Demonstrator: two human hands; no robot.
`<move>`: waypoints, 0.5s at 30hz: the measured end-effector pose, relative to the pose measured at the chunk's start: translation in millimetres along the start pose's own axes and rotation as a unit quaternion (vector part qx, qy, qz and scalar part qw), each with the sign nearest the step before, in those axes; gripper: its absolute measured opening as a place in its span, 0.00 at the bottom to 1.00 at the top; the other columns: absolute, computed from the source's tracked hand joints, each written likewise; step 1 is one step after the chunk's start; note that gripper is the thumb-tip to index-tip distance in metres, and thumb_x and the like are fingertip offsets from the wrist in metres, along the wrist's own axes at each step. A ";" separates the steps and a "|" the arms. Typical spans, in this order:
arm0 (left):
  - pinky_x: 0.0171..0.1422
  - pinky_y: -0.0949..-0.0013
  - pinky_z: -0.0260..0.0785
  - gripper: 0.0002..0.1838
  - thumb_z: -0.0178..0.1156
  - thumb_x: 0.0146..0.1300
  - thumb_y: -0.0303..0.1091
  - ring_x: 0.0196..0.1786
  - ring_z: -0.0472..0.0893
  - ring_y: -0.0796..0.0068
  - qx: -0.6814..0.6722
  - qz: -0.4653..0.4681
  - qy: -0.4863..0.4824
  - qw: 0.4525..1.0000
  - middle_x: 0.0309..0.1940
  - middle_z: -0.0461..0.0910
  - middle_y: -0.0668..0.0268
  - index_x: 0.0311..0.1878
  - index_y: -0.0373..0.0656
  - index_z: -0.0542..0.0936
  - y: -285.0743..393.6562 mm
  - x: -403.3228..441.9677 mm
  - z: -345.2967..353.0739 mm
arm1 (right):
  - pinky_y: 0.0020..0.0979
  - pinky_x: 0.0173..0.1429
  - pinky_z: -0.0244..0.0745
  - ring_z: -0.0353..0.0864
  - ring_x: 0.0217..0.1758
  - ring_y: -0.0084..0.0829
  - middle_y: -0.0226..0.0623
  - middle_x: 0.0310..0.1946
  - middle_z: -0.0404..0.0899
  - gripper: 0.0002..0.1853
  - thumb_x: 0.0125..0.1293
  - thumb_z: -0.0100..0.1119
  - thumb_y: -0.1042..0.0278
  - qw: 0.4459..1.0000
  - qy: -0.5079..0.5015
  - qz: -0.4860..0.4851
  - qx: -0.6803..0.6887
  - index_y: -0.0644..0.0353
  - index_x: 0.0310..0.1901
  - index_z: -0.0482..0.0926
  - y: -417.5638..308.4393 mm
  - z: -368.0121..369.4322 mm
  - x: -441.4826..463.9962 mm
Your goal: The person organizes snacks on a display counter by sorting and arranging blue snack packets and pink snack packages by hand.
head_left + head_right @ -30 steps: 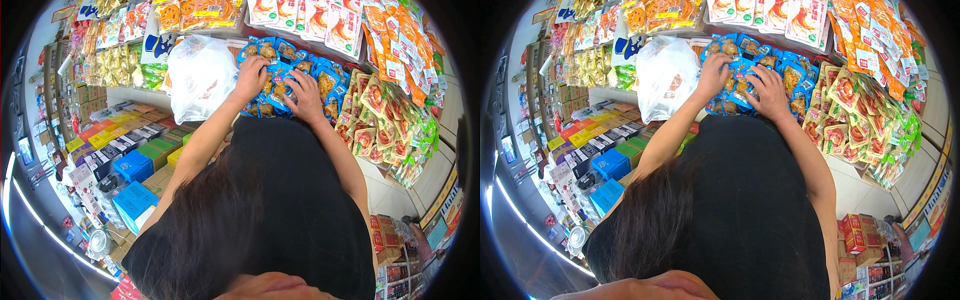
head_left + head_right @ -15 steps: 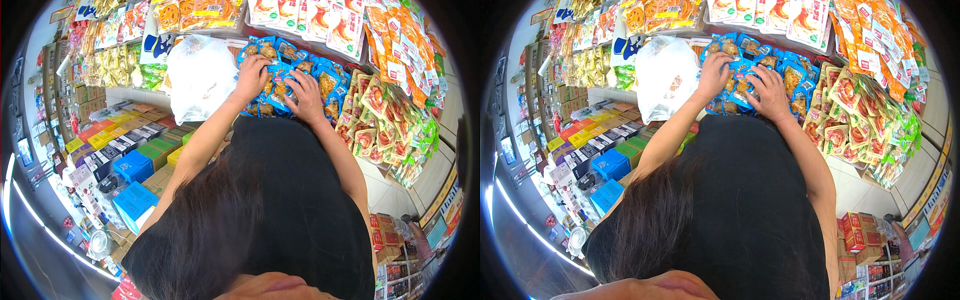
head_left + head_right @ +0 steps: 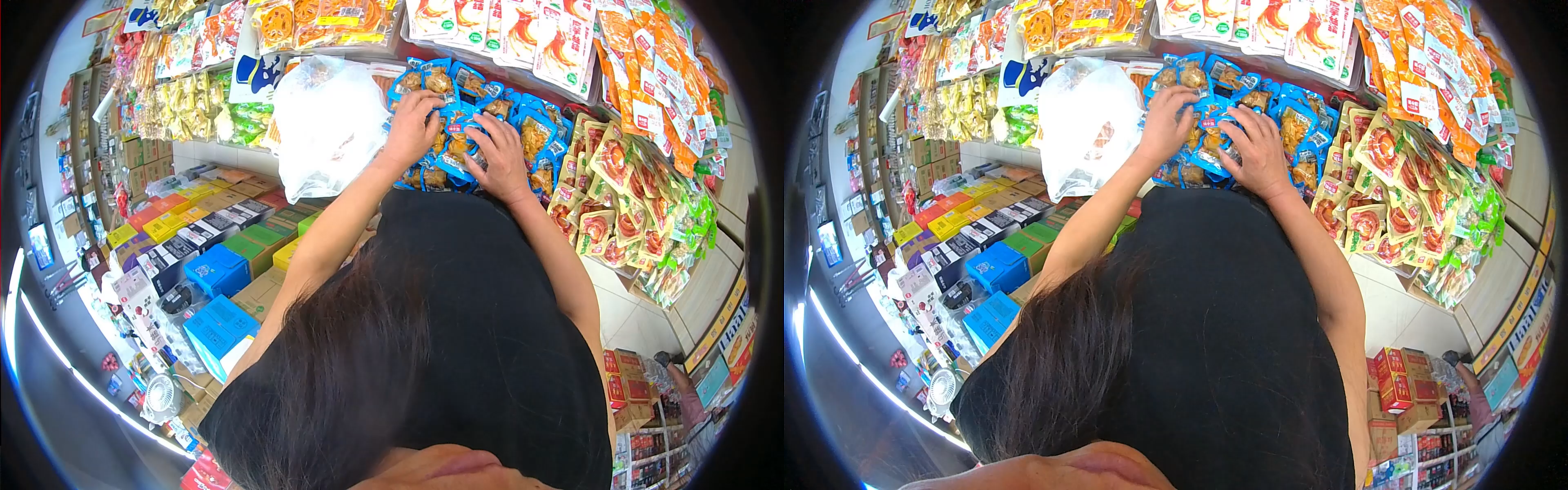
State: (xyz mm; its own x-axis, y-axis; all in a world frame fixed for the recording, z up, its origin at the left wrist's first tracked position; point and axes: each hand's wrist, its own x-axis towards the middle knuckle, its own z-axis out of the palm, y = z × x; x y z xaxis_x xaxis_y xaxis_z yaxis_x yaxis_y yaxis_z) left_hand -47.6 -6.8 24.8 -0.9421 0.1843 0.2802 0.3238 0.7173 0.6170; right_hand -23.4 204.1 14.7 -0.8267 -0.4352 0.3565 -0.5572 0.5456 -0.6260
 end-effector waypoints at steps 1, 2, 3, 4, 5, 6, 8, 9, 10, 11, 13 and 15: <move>0.58 0.56 0.67 0.10 0.60 0.55 0.22 0.52 0.75 0.53 -0.005 -0.002 -0.001 1.000 0.46 0.77 0.57 0.42 0.40 0.80 1.2 -0.6 -0.1 | 0.47 0.68 0.61 0.67 0.67 0.43 0.38 0.61 0.70 0.26 0.53 0.68 0.64 1.000 0.000 0.000 0.000 0.52 0.55 0.75 0.0 -0.1 0.1; 0.58 0.56 0.67 0.10 0.60 0.55 0.22 0.52 0.75 0.53 -0.005 -0.002 0.000 1.000 0.46 0.77 0.57 0.42 0.40 0.80 1.9 -1.2 -0.4 | 0.47 0.68 0.61 0.67 0.67 0.43 0.38 0.61 0.70 0.26 0.53 0.68 0.64 1.000 0.000 0.000 0.000 0.52 0.55 0.75 -0.1 -0.3 0.1; 0.59 0.56 0.67 0.10 0.60 0.55 0.22 0.52 0.74 0.53 -0.006 -0.001 -0.003 1.000 0.47 0.76 0.56 0.42 0.40 0.79 2.4 -1.8 -0.8 | 0.47 0.68 0.61 0.67 0.67 0.43 0.38 0.61 0.70 0.26 0.53 0.68 0.64 1.000 -0.001 0.000 0.000 0.52 0.55 0.75 -0.3 -0.4 0.0; 0.59 0.56 0.67 0.11 0.60 0.55 0.22 0.53 0.74 0.52 -0.008 -0.001 -0.006 1.000 0.48 0.76 0.56 0.42 0.40 0.79 3.0 -2.4 -1.2 | 0.47 0.68 0.61 0.67 0.67 0.43 0.38 0.61 0.70 0.26 0.52 0.68 0.64 1.000 -0.001 -0.001 0.000 0.52 0.55 0.75 -0.4 -0.5 0.0; 0.59 0.56 0.67 0.11 0.60 0.55 0.22 0.53 0.74 0.52 -0.007 -0.001 -0.006 1.000 0.48 0.76 0.56 0.42 0.40 0.79 3.5 -2.6 -1.9 | 0.47 0.68 0.61 0.67 0.67 0.43 0.38 0.61 0.70 0.26 0.52 0.68 0.64 1.000 -0.001 -0.001 0.000 0.52 0.55 0.75 -0.4 -0.6 0.0; 0.60 0.56 0.67 0.11 0.60 0.55 0.22 0.54 0.74 0.52 -0.010 0.000 -0.008 1.000 0.48 0.76 0.56 0.43 0.40 0.79 3.9 -2.7 -2.4 | 0.47 0.68 0.61 0.67 0.67 0.43 0.38 0.61 0.70 0.26 0.52 0.68 0.64 1.000 -0.002 0.000 0.000 0.52 0.55 0.75 -0.2 -0.7 0.1; 0.60 0.56 0.67 0.11 0.60 0.55 0.22 0.54 0.74 0.53 -0.012 0.001 -0.009 1.000 0.48 0.76 0.56 0.43 0.40 0.79 5.5 -3.1 -3.9 | 0.47 0.68 0.61 0.67 0.67 0.43 0.38 0.61 0.70 0.26 0.52 0.68 0.64 1.000 -0.002 0.000 0.000 0.52 0.55 0.75 -0.2 -0.8 0.2; 0.60 0.57 0.67 0.11 0.60 0.55 0.22 0.54 0.74 0.53 -0.015 0.000 -0.006 1.000 0.48 0.76 0.56 0.43 0.40 0.79 6.7 -3.6 -4.6 | 0.47 0.68 0.61 0.67 0.67 0.43 0.38 0.61 0.70 0.26 0.52 0.68 0.64 1.000 -0.002 0.000 0.000 0.52 0.55 0.75 -0.3 -0.8 0.1; 0.60 0.57 0.67 0.11 0.60 0.55 0.22 0.55 0.74 0.53 -0.017 0.000 -0.002 1.000 0.49 0.76 0.56 0.43 0.39 0.79 7.8 -4.2 -5.6 | 0.47 0.68 0.61 0.67 0.67 0.43 0.38 0.61 0.70 0.26 0.52 0.68 0.64 1.000 -0.002 0.000 0.000 0.52 0.55 0.75 -0.3 -0.8 0.2; 0.60 0.57 0.67 0.11 0.60 0.55 0.22 0.55 0.74 0.53 -0.017 0.000 -0.002 1.000 0.49 0.76 0.56 0.43 0.39 0.79 9.0 -5.2 -7.0 | 0.47 0.68 0.61 0.67 0.67 0.43 0.38 0.61 0.70 0.26 0.52 0.68 0.64 1.000 -0.002 0.001 0.000 0.52 0.55 0.75 -0.2 -0.5 -0.1; 0.60 0.57 0.67 0.10 0.60 0.56 0.22 0.55 0.74 0.54 -0.022 -0.003 -0.006 1.000 0.49 0.77 0.56 0.42 0.39 0.79 11.4 -8.2 -11.2 | 0.47 0.68 0.60 0.67 0.67 0.43 0.38 0.61 0.70 0.25 0.53 0.68 0.63 1.000 -0.001 0.002 -0.003 0.53 0.55 0.75 -0.1 0.3 -0.8; 0.58 0.58 0.69 0.10 0.60 0.57 0.22 0.53 0.76 0.54 -0.038 -0.012 -0.005 0.999 0.47 0.78 0.57 0.42 0.39 0.79 16.9 -11.1 -18.0 | 0.47 0.68 0.60 0.67 0.67 0.43 0.38 0.61 0.70 0.25 0.53 0.68 0.63 1.000 0.000 0.003 -0.005 0.53 0.54 0.75 -0.4 0.2 -0.8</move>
State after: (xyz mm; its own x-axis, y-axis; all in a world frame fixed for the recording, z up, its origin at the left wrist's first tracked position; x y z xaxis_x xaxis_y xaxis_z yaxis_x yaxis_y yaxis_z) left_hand -30.0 -8.8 45.3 -0.9501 0.1756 0.2577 0.3072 0.6689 0.6769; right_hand -22.5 204.1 14.5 -0.8301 -0.4321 0.3525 -0.5529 0.5551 -0.6214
